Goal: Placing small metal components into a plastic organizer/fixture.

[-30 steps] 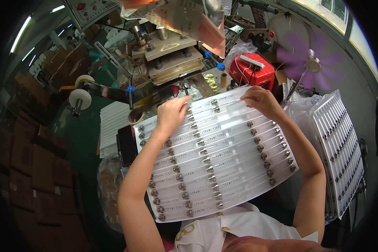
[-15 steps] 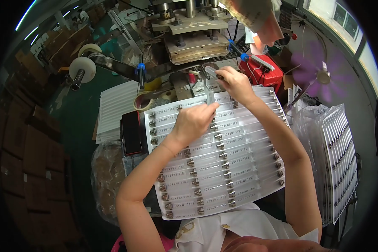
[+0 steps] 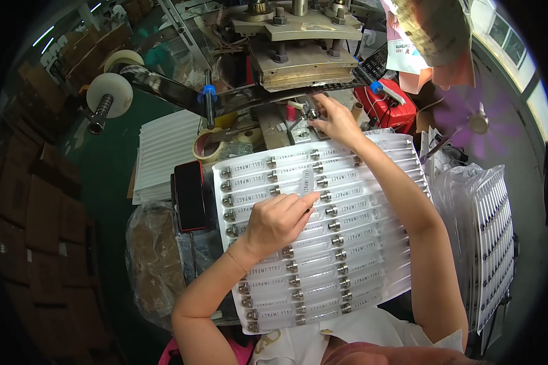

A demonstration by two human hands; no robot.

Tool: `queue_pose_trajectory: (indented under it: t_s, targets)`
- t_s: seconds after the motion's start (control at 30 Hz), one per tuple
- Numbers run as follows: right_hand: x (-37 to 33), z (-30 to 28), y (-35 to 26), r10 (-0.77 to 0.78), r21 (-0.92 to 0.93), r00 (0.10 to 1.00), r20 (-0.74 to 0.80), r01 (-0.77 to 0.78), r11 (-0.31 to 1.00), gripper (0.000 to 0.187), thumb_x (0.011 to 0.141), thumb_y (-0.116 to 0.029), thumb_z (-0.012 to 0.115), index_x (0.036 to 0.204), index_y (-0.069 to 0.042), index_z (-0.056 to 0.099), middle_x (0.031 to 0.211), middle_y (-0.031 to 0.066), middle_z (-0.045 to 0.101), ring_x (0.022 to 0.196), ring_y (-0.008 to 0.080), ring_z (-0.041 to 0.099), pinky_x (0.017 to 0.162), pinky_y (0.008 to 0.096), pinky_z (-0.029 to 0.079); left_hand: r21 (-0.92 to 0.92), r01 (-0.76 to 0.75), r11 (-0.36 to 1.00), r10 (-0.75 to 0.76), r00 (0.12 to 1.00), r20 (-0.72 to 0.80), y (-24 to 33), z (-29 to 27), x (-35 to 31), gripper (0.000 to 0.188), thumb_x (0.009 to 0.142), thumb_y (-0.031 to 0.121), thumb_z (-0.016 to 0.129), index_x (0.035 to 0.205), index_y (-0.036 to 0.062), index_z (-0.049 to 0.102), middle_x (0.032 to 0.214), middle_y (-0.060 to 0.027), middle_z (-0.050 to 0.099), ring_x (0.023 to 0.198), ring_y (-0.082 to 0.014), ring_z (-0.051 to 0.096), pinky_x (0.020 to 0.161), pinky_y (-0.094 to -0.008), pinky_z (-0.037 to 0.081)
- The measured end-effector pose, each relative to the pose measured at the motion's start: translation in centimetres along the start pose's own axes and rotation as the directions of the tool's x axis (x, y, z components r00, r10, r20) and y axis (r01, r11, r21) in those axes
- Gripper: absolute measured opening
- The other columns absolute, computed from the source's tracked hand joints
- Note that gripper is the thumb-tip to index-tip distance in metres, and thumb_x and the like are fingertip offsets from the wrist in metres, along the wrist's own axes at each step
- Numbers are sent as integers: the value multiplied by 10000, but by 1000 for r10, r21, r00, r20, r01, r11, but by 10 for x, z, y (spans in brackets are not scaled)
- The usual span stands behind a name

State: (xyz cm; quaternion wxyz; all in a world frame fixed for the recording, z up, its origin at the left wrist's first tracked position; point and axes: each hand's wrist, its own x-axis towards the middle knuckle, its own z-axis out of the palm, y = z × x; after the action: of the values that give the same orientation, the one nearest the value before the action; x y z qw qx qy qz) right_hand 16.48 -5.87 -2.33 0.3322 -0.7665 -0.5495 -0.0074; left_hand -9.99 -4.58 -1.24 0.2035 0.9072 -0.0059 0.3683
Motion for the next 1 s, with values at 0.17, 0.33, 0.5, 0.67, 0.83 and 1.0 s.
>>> queue_pose_trajectory:
  t_s: [0.17,0.33,0.5,0.67,0.83,1.0]
  targets:
    - [1,0,4,-2,65,1000,21,0,998,645,757,-182,745,1333,-112,464,1096,163,625,947,285,611,804,359,481,-20,12,1000,-12,1000,-5,0,-1,1,319,711,27,712,1027,63,676,596,-35,515,508,-174,511,471,-289,418]
    - [1,-1,7,-71,57,996,44,69,996,564,784,-160,717,1303,-97,507,1201,153,600,1036,293,605,848,366,480,-23,18,1000,-18,1000,0,-1,-1,1,321,706,24,716,1024,60,682,599,-30,523,504,-164,506,470,-283,418]
    - [2,1,9,-78,70,996,46,75,995,551,780,-194,718,1288,-106,521,1168,155,612,1051,309,595,872,384,474,-22,14,1000,-14,1000,-8,-2,-1,1,331,703,19,716,1030,57,682,596,-28,519,501,-161,501,466,-280,415]
    - [1,3,6,-88,87,996,22,86,992,522,781,-213,715,1264,-116,542,1125,152,630,1036,321,594,884,406,469,-26,16,1000,-16,1000,-4,-1,-3,-1,338,702,15,716,1036,55,680,594,-28,514,498,-163,496,464,-281,414]
    - [-1,-2,11,44,42,996,79,-48,998,682,764,-287,739,1359,-145,437,1080,197,627,1005,330,605,865,396,476,-79,59,995,-60,998,-8,1,-5,1,336,716,5,707,1044,69,682,626,-38,534,502,-154,497,468,-267,415]
    - [-38,-70,28,125,182,980,153,-153,971,620,829,-165,686,1382,-102,413,985,119,635,917,179,606,851,299,479,-323,276,905,-255,961,108,4,-27,9,274,804,51,679,1078,49,674,810,-61,658,575,-93,539,521,-218,431]
